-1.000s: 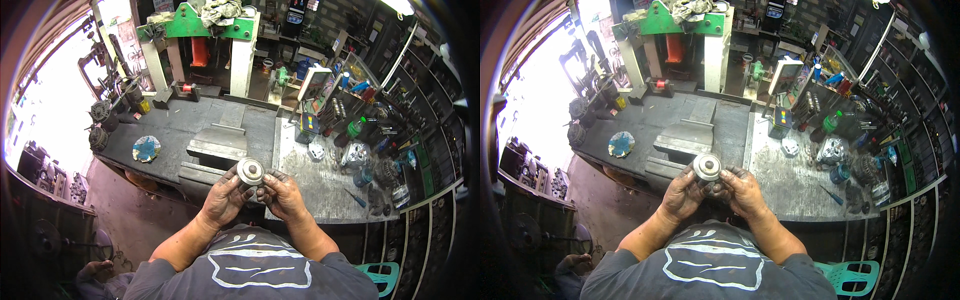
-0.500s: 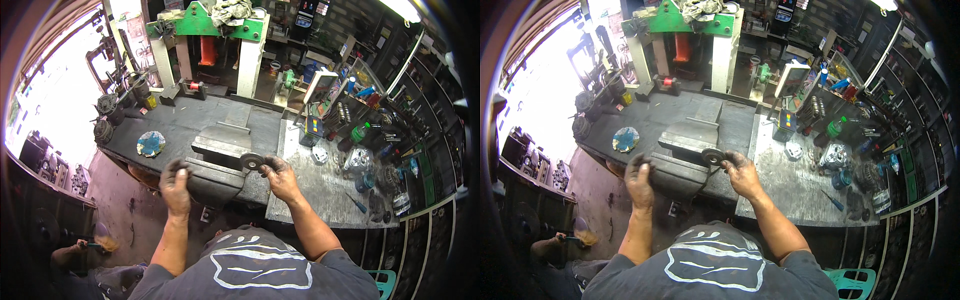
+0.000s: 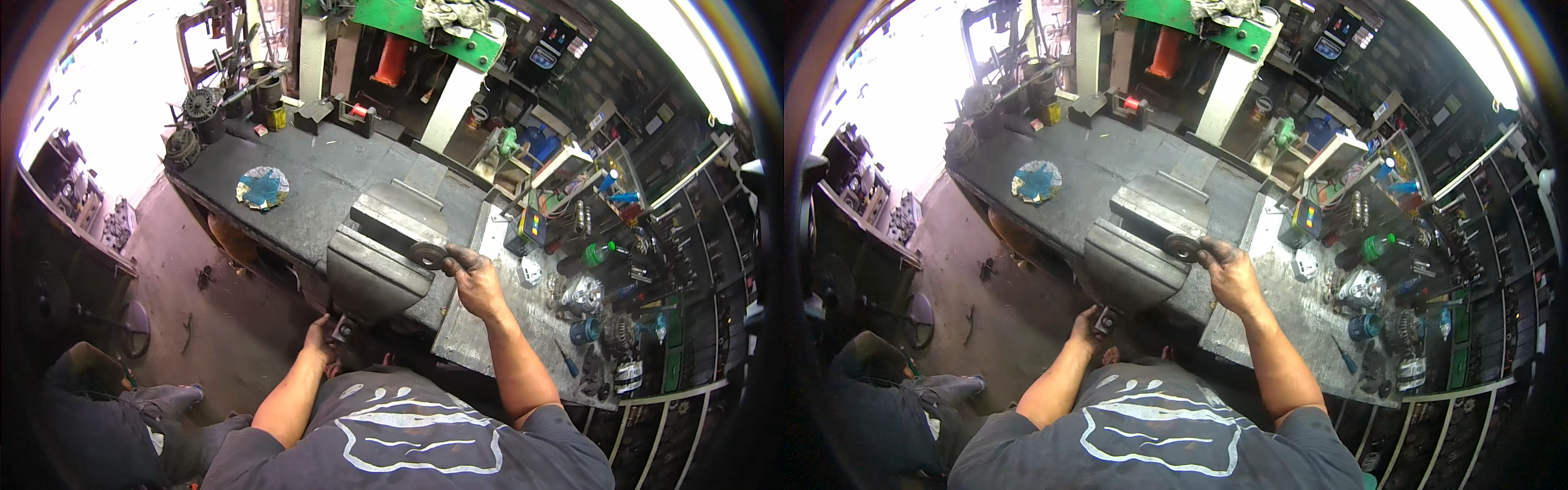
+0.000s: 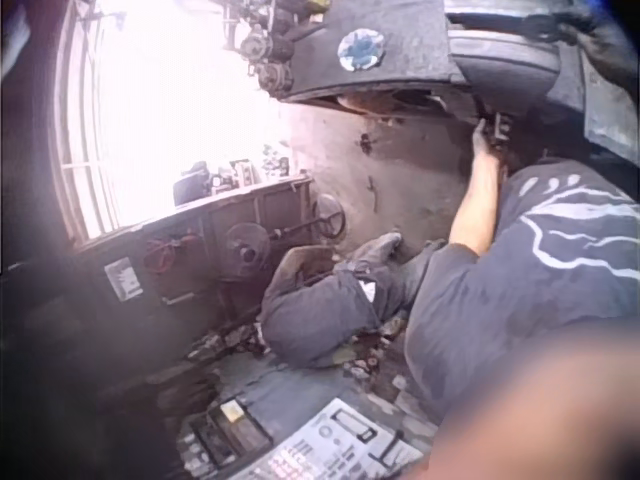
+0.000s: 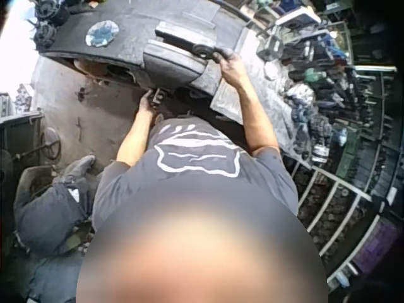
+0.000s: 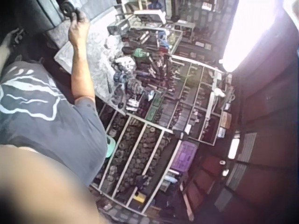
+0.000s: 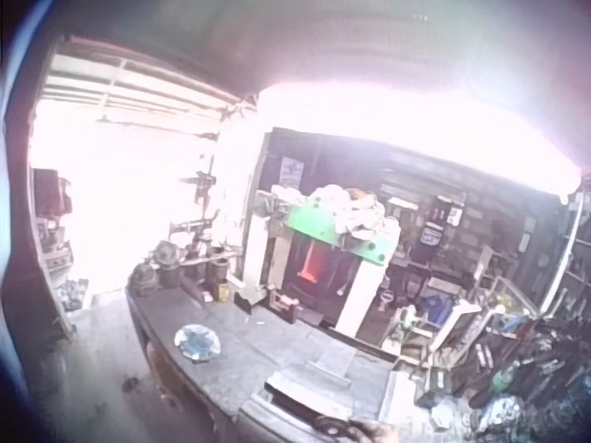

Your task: The person operates a green drill press to work on a metal part, then removes the part and walks to a workbench. They place the part in a bench vise, tighten it, and use a cloth to wipe the surface of the part.

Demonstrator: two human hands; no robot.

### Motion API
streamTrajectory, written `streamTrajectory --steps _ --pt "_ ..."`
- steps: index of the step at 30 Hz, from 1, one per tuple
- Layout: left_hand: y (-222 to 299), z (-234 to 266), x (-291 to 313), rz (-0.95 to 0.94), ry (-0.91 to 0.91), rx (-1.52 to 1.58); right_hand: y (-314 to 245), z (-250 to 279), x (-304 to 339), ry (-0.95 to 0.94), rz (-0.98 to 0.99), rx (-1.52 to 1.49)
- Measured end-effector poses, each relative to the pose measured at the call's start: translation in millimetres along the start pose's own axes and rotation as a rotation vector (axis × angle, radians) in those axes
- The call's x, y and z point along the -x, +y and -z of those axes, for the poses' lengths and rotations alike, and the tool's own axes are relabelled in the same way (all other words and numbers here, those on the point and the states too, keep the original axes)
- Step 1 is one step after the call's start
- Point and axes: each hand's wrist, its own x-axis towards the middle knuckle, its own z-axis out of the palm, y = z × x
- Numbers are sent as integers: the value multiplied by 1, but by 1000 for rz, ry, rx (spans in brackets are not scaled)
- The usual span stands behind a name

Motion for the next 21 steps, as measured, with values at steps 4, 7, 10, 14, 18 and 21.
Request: streamTrajectory --steps 4,7,10,14,18,21 --pt "37 -15 50 -337 257 39 -2 2 1 11 -11 -6" --pt "62 -41 111 -730 -194 -226 1 3 0 38 -14 -9" --pt "54 -73 152 -759 -414 -855 4 4 0 26 -20 14" --pt "-8 -101 131 -746 -814 -1625 2 8 0 -29 -22 103" --pt "30 -83 90 190 -288 -2110 -7 11 1 -31 46 198" --pt "112 -64 117 -897 174 -1251 -15 11 2 -18 26 262"
